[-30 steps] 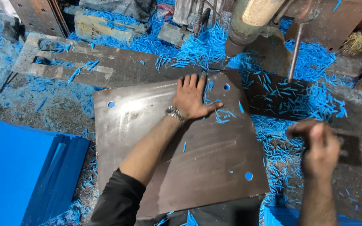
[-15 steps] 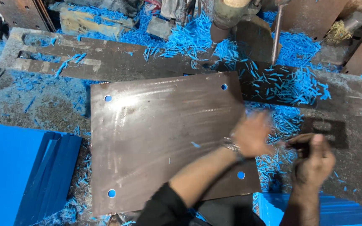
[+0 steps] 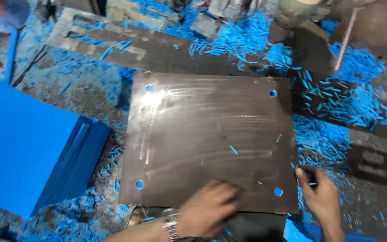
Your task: The person holds a square metal plate on a drill press table and drills holes through it, using a rod to clear blue plastic shavings from the bit and plate between holes. They reposition the plate to drill each corner, then place the finished plate onto a stack of blue plastic sheets.
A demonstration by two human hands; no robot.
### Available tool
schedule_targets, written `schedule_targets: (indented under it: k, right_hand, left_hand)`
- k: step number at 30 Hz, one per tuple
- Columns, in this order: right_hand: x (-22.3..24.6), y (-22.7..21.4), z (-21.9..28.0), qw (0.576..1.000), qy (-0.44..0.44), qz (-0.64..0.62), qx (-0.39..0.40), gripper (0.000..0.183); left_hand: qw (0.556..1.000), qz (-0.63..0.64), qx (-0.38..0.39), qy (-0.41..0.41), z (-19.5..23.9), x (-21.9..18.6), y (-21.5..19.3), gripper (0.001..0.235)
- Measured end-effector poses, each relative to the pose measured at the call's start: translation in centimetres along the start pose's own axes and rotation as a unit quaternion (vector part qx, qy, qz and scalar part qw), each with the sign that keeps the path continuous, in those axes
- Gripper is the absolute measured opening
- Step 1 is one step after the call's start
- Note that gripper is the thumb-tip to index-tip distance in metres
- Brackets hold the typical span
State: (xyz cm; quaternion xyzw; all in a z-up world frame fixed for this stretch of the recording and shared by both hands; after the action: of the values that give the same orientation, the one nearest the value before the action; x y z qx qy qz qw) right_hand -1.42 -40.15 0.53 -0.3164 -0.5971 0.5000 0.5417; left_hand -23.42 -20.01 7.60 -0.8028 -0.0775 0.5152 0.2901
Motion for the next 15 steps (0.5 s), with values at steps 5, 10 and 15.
schedule_targets:
  k: [5,10,15]
  right_hand:
    - [2.2,2.3,0.4,0.978,-0.025,0.191,-0.084,0.059]
    - [2.0,4.2,1.0,0.982,-0.007,0.182,-0.045,0.059]
    - [7.4,5.5,6.7,0.985,-0.038,0.161,-0.049,0.056]
  left_hand:
    - [0.942,-0.242,-0.156,-0.170,11.0,1.8,-7.2,0.066]
    - [0.902,-0.305,-0.225,-0.207,15.4,3.1,-9.1,0.070]
    - [0.857,-0.375,-0.280,-0.218,21.6,5.8,-14.6,0.074]
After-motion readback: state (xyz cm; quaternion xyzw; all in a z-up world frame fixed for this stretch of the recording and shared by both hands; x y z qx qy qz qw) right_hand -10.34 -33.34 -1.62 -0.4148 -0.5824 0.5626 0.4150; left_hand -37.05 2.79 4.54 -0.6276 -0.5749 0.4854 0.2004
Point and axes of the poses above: each hand's wrist, its own z-axis away from the middle knuckle, its own y-axis out of the palm, x = y × z, the point moved 10 cm from there along -z, towards the middle knuckle, and after that the axes turned 14 degrees about z, right-handed, at the moved point
